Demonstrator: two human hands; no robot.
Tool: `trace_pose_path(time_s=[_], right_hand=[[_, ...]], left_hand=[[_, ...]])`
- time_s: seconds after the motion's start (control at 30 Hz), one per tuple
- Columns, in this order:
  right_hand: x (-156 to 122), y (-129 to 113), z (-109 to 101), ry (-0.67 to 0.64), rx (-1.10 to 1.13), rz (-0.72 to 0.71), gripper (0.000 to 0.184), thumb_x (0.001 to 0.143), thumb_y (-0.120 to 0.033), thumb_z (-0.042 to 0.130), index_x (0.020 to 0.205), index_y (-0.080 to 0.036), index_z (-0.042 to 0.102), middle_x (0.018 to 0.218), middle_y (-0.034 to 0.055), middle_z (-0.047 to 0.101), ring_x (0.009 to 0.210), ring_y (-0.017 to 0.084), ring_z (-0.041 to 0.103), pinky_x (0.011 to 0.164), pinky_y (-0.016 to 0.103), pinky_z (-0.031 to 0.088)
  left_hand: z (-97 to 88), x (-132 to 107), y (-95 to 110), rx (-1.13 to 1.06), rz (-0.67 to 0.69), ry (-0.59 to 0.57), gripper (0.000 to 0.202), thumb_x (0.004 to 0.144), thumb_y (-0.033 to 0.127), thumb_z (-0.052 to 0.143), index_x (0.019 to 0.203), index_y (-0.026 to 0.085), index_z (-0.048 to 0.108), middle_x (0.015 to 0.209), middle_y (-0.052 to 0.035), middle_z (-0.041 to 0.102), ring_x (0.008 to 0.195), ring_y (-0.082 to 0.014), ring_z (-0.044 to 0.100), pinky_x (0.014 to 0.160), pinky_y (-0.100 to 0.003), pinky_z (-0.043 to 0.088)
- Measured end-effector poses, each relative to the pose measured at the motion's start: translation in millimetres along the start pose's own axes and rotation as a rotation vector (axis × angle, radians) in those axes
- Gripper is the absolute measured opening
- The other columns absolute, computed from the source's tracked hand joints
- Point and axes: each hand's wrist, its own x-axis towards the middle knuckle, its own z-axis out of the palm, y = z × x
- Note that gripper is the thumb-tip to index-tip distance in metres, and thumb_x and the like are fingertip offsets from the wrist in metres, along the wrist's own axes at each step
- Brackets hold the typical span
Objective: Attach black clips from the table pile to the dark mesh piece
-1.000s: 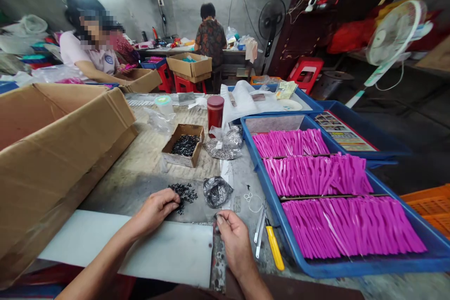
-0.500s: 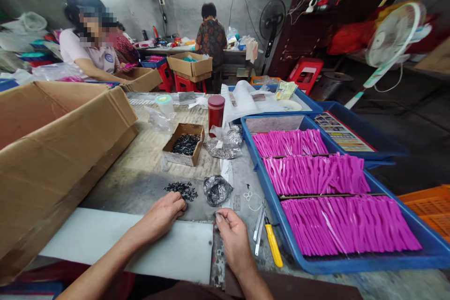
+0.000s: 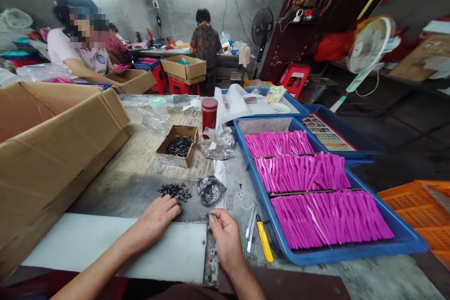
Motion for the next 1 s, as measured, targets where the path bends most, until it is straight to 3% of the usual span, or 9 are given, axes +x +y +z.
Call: trace_pose_path(time_s=[0.23, 0.43, 0.53, 0.77, 1.0], right_hand=[[-1.3, -0.6, 0.6, -0.009, -0.003, 0.006, 0.017, 0.069, -0.032, 0.051, 0.067, -0.016, 0.052, 0.052, -0.0053, 0.038, 0.047, 0.008, 0.031, 0.042, 0.018, 0.024], [-2.9, -4.9, 3.4, -0.048, -0.057, -0.016, 0.017, 0.070, -0.032, 0.049, 0.066, -0.016, 0.051, 0.051, -0.0064, 0.035, 0.047, 0.008, 0.030, 0.044, 0.018, 0.026], [-3.3, -6.6, 7.3, -0.059, -0.112, -0.049, 0.016, 0.071, -0.030, 0.048, 0.067, -0.016, 0.051, 0.052, -0.0060, 0.036, 0.048, 0.008, 0.032, 0.046, 0.019, 0.028], [0.7, -7.3, 19.6, -0.148, -0.206, -0.086, 0.014, 0.072, -0.028, 0.045, 0.070, -0.015, 0.051, 0.056, -0.0041, 0.041, 0.052, 0.010, 0.036, 0.049, 0.020, 0.031], [3.1, -7.3, 25.3, -0.187, -0.335, -0.155, 0.014, 0.073, -0.027, 0.045, 0.068, -0.016, 0.051, 0.055, -0.0041, 0.041, 0.052, 0.010, 0.036, 0.049, 0.020, 0.030]], left_hand=[[3.0, 1.0, -0.8, -0.038, 0.042, 0.021, 0.018, 0.081, 0.014, 0.034, 0.073, 0.018, 0.049, 0.075, -0.0013, 0.050, 0.072, -0.0147, 0.041, 0.067, -0.027, 0.031], [11.8, 8.0, 8.3, -0.503, -0.029, 0.216, 0.020, 0.079, 0.010, 0.033, 0.087, 0.018, 0.049, 0.079, -0.0017, 0.054, 0.073, -0.0111, 0.049, 0.066, -0.020, 0.039], [14.5, 10.1, 14.9, -0.631, -0.068, 0.287, 0.020, 0.075, 0.010, 0.038, 0.089, 0.019, 0.049, 0.082, -0.0012, 0.057, 0.073, -0.0107, 0.052, 0.066, -0.020, 0.041], [13.8, 8.4, 20.8, -0.689, -0.071, 0.425, 0.022, 0.071, 0.012, 0.044, 0.091, 0.017, 0.050, 0.068, -0.0001, 0.059, 0.062, -0.0107, 0.056, 0.060, -0.020, 0.045], [16.0, 9.3, 18.0, -0.599, -0.016, 0.443, 0.021, 0.073, 0.012, 0.043, 0.091, 0.018, 0.052, 0.072, -0.0018, 0.061, 0.065, -0.0117, 0.058, 0.062, -0.021, 0.046]])
